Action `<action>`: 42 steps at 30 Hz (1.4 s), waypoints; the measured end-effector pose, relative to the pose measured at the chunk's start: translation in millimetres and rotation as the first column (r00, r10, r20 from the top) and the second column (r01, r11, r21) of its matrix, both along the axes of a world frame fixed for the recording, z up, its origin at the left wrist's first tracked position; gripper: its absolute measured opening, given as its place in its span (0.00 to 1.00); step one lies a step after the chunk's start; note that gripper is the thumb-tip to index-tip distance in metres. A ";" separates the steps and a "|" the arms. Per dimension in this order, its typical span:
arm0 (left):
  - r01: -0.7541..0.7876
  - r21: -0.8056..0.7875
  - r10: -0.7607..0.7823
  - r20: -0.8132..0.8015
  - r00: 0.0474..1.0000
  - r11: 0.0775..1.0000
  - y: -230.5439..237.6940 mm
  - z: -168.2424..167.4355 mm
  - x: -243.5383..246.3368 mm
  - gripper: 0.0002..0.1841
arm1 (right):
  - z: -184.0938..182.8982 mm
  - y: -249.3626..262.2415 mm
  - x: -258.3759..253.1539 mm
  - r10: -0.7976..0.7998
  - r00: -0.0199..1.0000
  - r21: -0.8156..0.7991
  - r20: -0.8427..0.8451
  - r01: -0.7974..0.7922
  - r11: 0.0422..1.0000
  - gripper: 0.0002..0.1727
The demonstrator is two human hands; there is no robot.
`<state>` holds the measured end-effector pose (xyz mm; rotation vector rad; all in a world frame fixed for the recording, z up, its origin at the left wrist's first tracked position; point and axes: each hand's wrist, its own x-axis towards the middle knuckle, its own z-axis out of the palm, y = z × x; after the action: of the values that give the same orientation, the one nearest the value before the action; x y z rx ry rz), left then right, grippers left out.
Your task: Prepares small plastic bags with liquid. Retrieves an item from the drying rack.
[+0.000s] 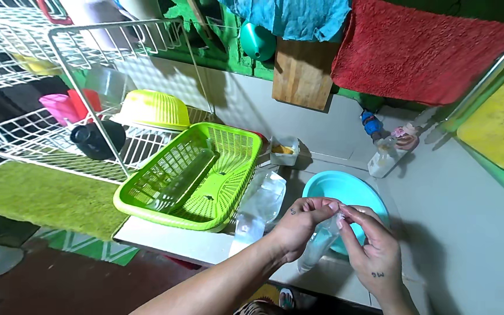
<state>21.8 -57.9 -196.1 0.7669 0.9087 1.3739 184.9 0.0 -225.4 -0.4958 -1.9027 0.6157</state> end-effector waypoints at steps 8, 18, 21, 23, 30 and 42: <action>-0.152 -0.026 0.148 -0.129 0.981 0.988 -1.1 1.8 9.1 0.13 | -10.9 4.6 -10.4 -0.133 0.990 0.222 -0.045 0.140 0.965 0.08; -0.041 0.302 0.190 -0.483 0.855 0.952 3.8 -25.3 11.5 0.17 | -8.2 14.2 -17.0 -0.039 0.997 0.127 -0.071 0.048 0.991 0.08; -0.008 0.418 0.271 -0.573 0.774 0.908 4.6 -30.1 14.6 0.18 | -6.7 17.8 -17.0 -0.007 0.996 0.135 -0.089 0.019 0.991 0.08; 0.015 0.462 0.303 -0.607 0.735 0.887 4.0 -30.3 16.8 0.18 | -4.5 19.1 -15.0 -0.006 0.996 0.107 -0.090 0.016 0.994 0.08; 0.016 0.515 0.365 -0.628 0.688 0.857 9.0 -32.3 21.4 0.18 | 15.7 34.3 -4.9 0.071 0.991 -0.035 -0.113 -0.075 0.997 0.08; -0.082 0.569 0.478 -0.594 0.647 0.818 17.5 -34.9 35.4 0.17 | 9.5 79.8 8.7 0.400 0.894 -0.012 0.202 -0.406 0.914 0.24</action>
<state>57.2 -40.4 -231.0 1.7171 1.3505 1.6458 193.6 79.8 -215.8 -0.1399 -2.2278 0.8282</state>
